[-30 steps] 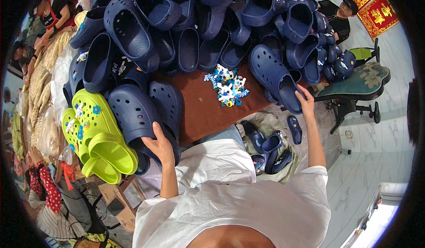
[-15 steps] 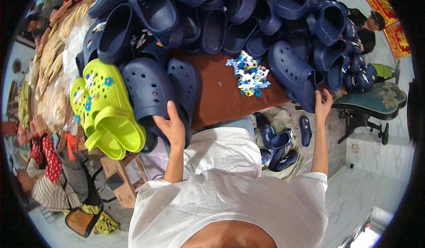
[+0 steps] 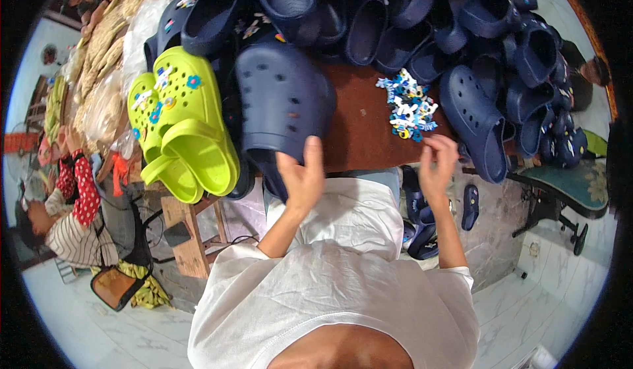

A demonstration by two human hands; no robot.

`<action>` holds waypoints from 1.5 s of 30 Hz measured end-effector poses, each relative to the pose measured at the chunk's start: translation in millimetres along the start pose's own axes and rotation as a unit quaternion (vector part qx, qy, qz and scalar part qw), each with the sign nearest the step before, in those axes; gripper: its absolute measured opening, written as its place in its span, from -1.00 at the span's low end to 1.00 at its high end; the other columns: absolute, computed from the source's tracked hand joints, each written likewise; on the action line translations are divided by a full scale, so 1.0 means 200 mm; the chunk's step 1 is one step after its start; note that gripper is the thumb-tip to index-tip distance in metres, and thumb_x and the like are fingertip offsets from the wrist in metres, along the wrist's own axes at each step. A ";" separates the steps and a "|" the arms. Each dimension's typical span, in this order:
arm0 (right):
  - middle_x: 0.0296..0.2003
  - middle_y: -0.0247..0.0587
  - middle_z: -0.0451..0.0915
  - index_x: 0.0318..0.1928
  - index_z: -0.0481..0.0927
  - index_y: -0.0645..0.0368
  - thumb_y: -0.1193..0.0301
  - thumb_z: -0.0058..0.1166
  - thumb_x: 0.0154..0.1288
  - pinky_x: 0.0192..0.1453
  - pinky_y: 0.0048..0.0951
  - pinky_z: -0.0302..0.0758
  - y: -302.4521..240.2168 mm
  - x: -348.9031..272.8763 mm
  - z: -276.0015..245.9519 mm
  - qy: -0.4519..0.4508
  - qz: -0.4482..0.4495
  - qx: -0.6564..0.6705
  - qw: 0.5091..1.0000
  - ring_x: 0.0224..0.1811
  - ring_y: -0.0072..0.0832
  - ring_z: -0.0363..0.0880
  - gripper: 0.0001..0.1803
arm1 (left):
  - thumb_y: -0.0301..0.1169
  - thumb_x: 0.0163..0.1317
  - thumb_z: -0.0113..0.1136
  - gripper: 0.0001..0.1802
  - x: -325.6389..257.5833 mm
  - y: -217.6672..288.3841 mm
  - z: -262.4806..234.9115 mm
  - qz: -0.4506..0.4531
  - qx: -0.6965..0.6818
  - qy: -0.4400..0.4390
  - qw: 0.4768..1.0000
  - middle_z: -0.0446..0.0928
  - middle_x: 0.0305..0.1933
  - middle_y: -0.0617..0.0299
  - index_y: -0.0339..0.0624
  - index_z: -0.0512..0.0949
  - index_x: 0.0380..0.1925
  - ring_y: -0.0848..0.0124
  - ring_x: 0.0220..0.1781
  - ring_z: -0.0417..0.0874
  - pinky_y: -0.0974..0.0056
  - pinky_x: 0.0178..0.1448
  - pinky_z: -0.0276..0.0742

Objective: Attaching decorative plastic charms into the holes of foam clogs.

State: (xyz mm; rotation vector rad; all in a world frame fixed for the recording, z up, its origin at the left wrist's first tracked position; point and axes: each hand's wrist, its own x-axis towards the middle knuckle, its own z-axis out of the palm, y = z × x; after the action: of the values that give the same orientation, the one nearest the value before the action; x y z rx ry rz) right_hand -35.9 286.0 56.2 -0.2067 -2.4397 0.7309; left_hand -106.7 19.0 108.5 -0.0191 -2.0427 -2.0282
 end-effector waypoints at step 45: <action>0.01 0.09 0.47 0.20 0.43 0.19 0.67 -0.16 0.17 0.12 -0.13 0.46 -0.28 0.37 -0.45 0.027 0.014 -0.062 0.998 0.05 0.04 0.51 -0.47 | -0.45 0.39 0.10 -0.46 -0.21 -0.13 -0.08 -0.075 -0.042 -0.067 0.994 0.36 0.29 -0.11 -0.51 0.23 0.28 0.20 0.26 0.43 0.19 0.36 0.27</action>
State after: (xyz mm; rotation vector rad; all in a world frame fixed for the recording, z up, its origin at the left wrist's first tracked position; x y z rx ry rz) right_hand -44.3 301.5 184.3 -0.3043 -2.4372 0.5794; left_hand -67.7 11.0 74.4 -0.0182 -2.0937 -2.2592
